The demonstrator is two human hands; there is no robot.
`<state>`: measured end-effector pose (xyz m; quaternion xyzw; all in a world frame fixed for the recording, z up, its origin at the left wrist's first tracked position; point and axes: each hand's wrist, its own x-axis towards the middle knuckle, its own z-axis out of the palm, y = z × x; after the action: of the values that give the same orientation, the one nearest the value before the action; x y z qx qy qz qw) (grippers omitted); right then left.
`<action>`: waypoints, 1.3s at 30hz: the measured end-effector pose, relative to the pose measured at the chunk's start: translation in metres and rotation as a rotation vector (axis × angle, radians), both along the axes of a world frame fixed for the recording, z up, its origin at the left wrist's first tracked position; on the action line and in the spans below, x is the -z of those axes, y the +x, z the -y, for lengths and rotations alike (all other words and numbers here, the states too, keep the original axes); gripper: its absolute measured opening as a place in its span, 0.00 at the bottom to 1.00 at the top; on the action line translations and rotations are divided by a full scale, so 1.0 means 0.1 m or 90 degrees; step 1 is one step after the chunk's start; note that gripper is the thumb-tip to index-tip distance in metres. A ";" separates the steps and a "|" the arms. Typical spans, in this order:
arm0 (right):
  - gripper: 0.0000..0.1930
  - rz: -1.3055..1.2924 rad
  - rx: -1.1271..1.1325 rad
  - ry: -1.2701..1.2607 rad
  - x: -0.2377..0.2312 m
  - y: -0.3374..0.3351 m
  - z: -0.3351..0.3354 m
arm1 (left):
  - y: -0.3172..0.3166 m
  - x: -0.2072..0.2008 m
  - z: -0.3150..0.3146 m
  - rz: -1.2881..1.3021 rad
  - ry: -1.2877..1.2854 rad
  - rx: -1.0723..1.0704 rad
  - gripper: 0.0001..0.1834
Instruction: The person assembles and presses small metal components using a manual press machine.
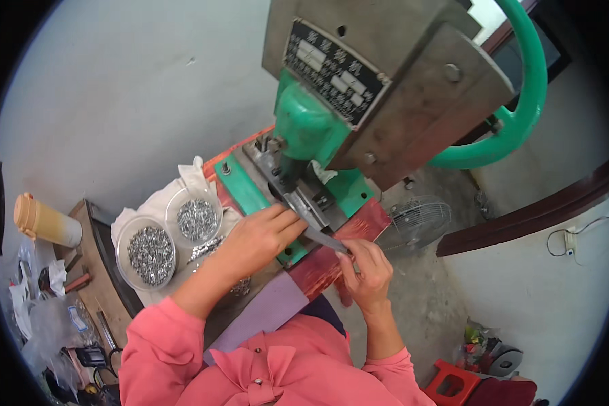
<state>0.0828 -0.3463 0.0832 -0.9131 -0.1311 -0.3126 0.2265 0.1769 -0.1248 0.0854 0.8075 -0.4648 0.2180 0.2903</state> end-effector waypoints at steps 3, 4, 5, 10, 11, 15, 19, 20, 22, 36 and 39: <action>0.12 0.000 0.063 0.023 0.12 0.08 0.05 | 0.35 0.10 0.21 0.076 0.069 0.034 0.05; 0.12 -0.017 0.082 0.031 0.15 0.09 0.04 | 0.43 0.10 0.23 0.112 0.075 0.046 0.04; 0.12 -0.012 0.085 0.031 0.15 0.09 0.03 | 0.46 0.08 0.25 0.117 0.074 0.048 0.04; 0.10 -0.053 0.084 0.059 0.10 -0.06 -0.02 | 0.42 -0.06 0.27 0.129 0.205 0.111 0.10; 0.10 -0.058 0.084 0.061 0.11 -0.10 -0.02 | 0.40 -0.04 0.29 0.126 0.206 0.109 0.10; 0.10 -0.057 0.109 0.074 0.13 -0.14 -0.02 | 0.33 0.00 0.33 0.137 0.178 0.120 0.04; 0.11 -0.105 0.094 0.145 0.19 -0.02 -0.09 | 0.20 -0.03 0.25 0.053 0.289 0.070 0.16; 0.11 -0.104 0.077 0.172 0.23 0.03 -0.12 | 0.17 0.02 0.23 0.056 0.292 0.075 0.16; 0.12 -0.075 0.061 0.172 0.32 0.16 -0.18 | 0.12 0.16 0.19 0.151 0.169 -0.028 0.20; 0.12 -0.232 -0.085 0.245 0.46 0.97 0.33 | 0.06 0.33 0.19 0.027 0.109 -0.079 0.28; 0.11 -0.397 -0.109 0.373 0.46 1.06 0.35 | 0.04 0.35 0.20 0.021 0.091 -0.093 0.28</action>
<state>0.1888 -0.3811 0.0375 -0.8471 -0.0372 -0.0258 0.5295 0.1807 -0.1445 0.0500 0.8544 -0.4235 0.2182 0.2075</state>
